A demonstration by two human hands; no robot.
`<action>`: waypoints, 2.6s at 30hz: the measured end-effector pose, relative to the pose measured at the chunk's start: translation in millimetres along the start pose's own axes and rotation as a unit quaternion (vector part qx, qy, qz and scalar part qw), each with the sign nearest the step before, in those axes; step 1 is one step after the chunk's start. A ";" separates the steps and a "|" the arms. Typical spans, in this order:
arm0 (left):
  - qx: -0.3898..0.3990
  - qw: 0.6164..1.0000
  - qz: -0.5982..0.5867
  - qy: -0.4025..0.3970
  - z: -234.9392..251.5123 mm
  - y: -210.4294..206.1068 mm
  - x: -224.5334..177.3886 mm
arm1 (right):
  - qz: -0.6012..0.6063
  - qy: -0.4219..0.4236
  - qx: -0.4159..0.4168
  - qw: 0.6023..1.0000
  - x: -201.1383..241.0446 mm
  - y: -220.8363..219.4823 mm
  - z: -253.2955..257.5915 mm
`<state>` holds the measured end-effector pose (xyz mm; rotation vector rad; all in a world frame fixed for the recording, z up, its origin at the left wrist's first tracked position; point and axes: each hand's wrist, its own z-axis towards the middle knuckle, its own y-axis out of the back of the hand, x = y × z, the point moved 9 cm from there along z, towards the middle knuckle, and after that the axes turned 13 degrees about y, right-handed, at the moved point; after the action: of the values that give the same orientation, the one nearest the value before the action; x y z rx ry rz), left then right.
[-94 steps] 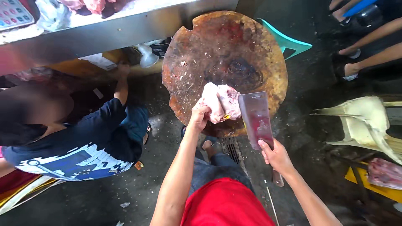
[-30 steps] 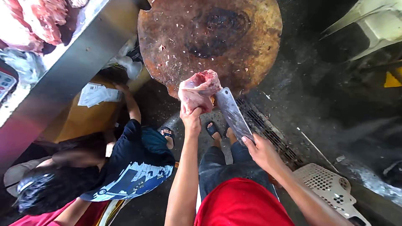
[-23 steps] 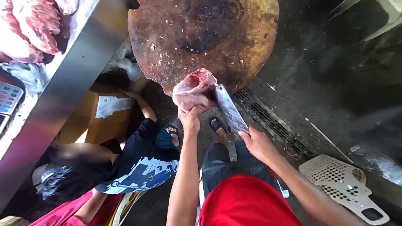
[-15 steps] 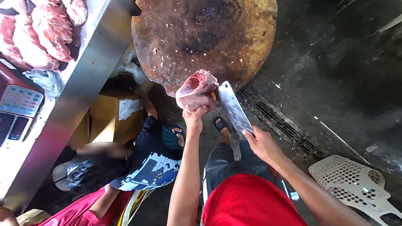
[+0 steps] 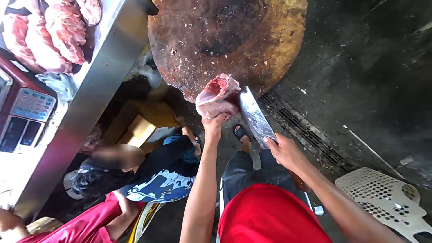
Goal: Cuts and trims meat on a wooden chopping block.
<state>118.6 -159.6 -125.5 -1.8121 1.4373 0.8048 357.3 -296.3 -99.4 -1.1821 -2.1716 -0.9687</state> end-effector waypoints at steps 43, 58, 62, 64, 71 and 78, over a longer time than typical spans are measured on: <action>-0.055 0.997 -0.002 -0.047 -8.3 -4.6 -11.4 | -0.072 -0.055 -0.084 0.992 12.3 25.5 -7.6; -0.030 0.999 -0.009 0.004 41.9 33.3 -64.3 | 0.025 -0.087 -0.272 0.958 -24.2 111.9 -12.3; 0.032 0.999 0.031 0.027 73.0 16.4 -87.1 | 0.139 0.004 -0.414 0.900 -28.1 137.3 -15.0; 0.015 0.996 0.084 0.030 94.6 14.5 -97.5 | 0.273 0.064 -0.469 0.838 -29.2 128.4 0.7; -0.068 0.990 0.124 0.012 116.4 18.0 -120.3 | 0.408 -0.040 -0.334 0.849 -36.1 45.0 87.3; -0.127 0.988 0.090 -0.023 76.2 38.8 -84.1 | 0.231 0.039 -0.358 0.904 -17.5 58.1 21.6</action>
<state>59.7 -56.9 -107.0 -1.8519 1.5403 1.1607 414.3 -266.9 -104.5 -1.8296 -1.3645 -1.6024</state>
